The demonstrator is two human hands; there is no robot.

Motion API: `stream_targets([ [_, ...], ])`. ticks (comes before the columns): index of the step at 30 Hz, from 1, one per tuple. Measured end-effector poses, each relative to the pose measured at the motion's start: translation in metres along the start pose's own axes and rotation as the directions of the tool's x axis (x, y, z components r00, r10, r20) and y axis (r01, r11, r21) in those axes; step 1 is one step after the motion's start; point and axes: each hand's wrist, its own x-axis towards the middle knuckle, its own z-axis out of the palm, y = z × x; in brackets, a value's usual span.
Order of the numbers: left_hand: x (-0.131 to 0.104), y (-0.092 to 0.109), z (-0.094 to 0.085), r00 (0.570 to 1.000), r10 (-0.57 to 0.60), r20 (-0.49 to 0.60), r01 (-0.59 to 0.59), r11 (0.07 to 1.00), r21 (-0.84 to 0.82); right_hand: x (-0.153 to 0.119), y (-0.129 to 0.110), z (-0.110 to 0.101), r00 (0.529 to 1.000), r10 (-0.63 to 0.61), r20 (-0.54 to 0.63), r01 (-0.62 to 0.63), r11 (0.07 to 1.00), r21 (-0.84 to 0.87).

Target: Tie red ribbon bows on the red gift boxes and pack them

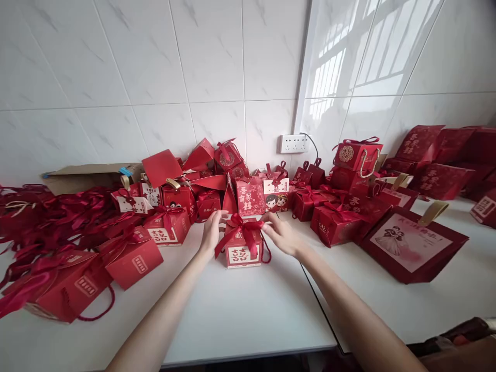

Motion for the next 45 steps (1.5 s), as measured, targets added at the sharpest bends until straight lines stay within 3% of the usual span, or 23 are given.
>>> stream_targets([
  [3, -0.009, -0.005, 0.005, 0.995, 0.011, 0.096, -0.008, 1.0, -0.03, -0.008, 0.005, 0.011, 0.998, -0.047, -0.029, 0.047, 0.999, -0.021],
  [7, -0.024, -0.002, 0.005, 0.989, 0.033, 0.145, -0.033, 0.999, 0.001, -0.011, 0.006, 0.017, 0.988, 0.024, -0.15, -0.027, 0.999, -0.023],
  [12, -0.025, 0.011, 0.0, 0.972, 0.07, 0.222, -0.092, 0.992, 0.086, -0.01, 0.003, 0.02, 0.969, 0.141, -0.203, -0.113, 0.983, 0.141],
  [16, -0.028, 0.017, 0.001, 0.954, 0.068, 0.293, -0.075, 0.997, 0.014, -0.011, -0.004, 0.021, 0.968, 0.185, -0.168, -0.13, 0.948, 0.29],
  [22, -0.03, 0.018, 0.008, 0.995, 0.02, 0.101, -0.015, 0.999, -0.045, -0.011, -0.006, 0.022, 0.964, 0.245, -0.099, -0.17, 0.862, 0.478],
  [25, -0.028, 0.02, 0.005, 0.987, -0.087, 0.138, 0.1, 0.991, -0.089, -0.01, -0.004, 0.021, 0.954, 0.294, -0.053, -0.213, 0.795, 0.568],
  [28, -0.026, 0.023, 0.0, 0.972, -0.154, 0.176, 0.16, 0.987, -0.018, -0.009, -0.002, 0.018, 0.942, 0.336, 0.0, -0.256, 0.718, 0.648],
  [34, -0.027, 0.015, 0.004, 0.99, -0.111, 0.084, 0.114, 0.993, -0.031, -0.008, 0.004, 0.017, 0.939, 0.338, 0.063, -0.275, 0.629, 0.727],
  [39, -0.031, 0.005, 0.009, 1.0, -0.007, -0.011, 0.007, 1.0, 0.023, -0.007, 0.008, 0.02, 0.94, 0.329, 0.093, -0.274, 0.563, 0.78],
  [45, -0.034, 0.0, 0.013, 0.992, 0.036, -0.117, -0.033, 0.999, 0.027, -0.006, 0.005, 0.024, 0.904, 0.402, 0.149, -0.312, 0.378, 0.872],
])
